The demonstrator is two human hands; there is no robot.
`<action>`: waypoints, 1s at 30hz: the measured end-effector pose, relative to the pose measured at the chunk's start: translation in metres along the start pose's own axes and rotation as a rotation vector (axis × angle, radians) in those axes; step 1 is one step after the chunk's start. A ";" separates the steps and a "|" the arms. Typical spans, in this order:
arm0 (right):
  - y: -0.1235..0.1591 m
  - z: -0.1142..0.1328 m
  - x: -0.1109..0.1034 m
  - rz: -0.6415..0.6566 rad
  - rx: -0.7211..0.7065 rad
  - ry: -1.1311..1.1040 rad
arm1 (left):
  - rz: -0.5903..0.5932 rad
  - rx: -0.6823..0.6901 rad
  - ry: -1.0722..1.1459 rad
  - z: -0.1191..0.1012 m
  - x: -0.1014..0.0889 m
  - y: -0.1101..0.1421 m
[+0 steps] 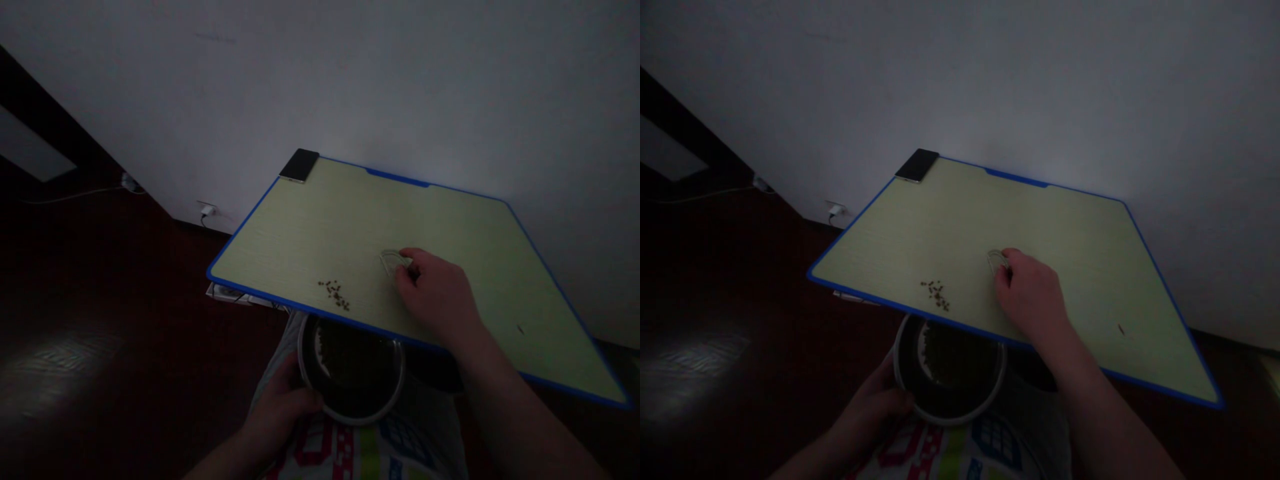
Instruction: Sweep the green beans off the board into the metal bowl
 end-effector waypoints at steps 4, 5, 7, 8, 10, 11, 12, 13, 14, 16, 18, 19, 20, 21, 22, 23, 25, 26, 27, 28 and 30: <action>0.004 0.008 -0.002 0.056 -0.120 -0.065 | -0.010 -0.019 0.063 0.000 0.002 0.000; 0.005 0.013 0.000 0.082 -0.157 -0.080 | -0.010 -0.019 0.062 -0.001 0.003 0.000; 0.008 0.024 0.003 0.123 -0.232 -0.099 | -0.016 -0.025 0.052 -0.001 0.003 -0.001; 0.008 0.030 0.005 0.135 -0.267 -0.102 | -0.019 -0.031 0.048 -0.001 0.003 -0.001; 0.008 0.040 0.009 0.148 -0.326 -0.105 | -0.026 -0.041 0.049 0.000 0.002 -0.001; 0.007 0.044 0.010 0.154 -0.347 -0.106 | -0.027 -0.043 0.056 0.000 0.002 -0.001; 0.005 0.048 0.011 0.156 -0.364 -0.105 | -0.032 -0.039 0.062 -0.001 0.001 -0.001; 0.004 0.050 0.011 0.158 -0.377 -0.103 | -0.033 -0.036 0.065 -0.001 0.002 -0.001; 0.003 0.052 0.011 0.159 -0.389 -0.100 | -0.037 -0.036 0.066 -0.002 0.001 0.000; 0.004 0.054 0.011 0.165 -0.411 -0.088 | -0.044 -0.042 0.064 -0.003 0.001 0.001; 0.008 0.056 0.010 0.168 -0.435 -0.081 | -0.049 -0.049 0.062 -0.003 0.000 0.001; 0.011 0.056 0.010 0.167 -0.446 -0.082 | -0.049 -0.051 0.062 -0.003 0.000 0.001; 0.013 0.057 0.009 0.162 -0.456 -0.087 | -0.046 -0.050 0.066 -0.003 -0.001 0.001; 0.015 0.057 0.008 0.156 -0.466 -0.095 | -0.040 -0.049 0.072 -0.003 -0.001 0.001; 0.017 0.058 0.008 0.151 -0.474 -0.105 | -0.033 -0.049 0.076 -0.003 -0.001 0.001; 0.019 0.059 0.008 0.148 -0.481 -0.114 | -0.028 -0.051 0.078 -0.003 -0.001 0.001; 0.019 0.061 0.009 0.154 -0.489 -0.126 | -0.034 -0.057 0.072 -0.002 -0.002 0.001; 0.019 0.062 0.009 0.159 -0.492 -0.130 | -0.046 -0.060 0.064 -0.002 -0.003 0.001; 0.018 0.063 0.010 0.162 -0.494 -0.134 | -0.057 -0.062 0.055 -0.003 -0.003 0.001; 0.017 0.064 0.010 0.160 -0.495 -0.137 | -0.063 -0.063 0.049 -0.003 -0.004 0.001; 0.016 0.065 0.009 0.140 -0.491 -0.135 | -0.053 -0.054 0.046 -0.005 -0.002 0.001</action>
Point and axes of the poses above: each hand's wrist, its own y-axis away from the middle knuckle, its own x-axis out of the palm, z = x × y, the point moved 9 cm from there along -y, towards the middle knuckle, and after that the axes turned 12 degrees about z, right-handed, at the moved point
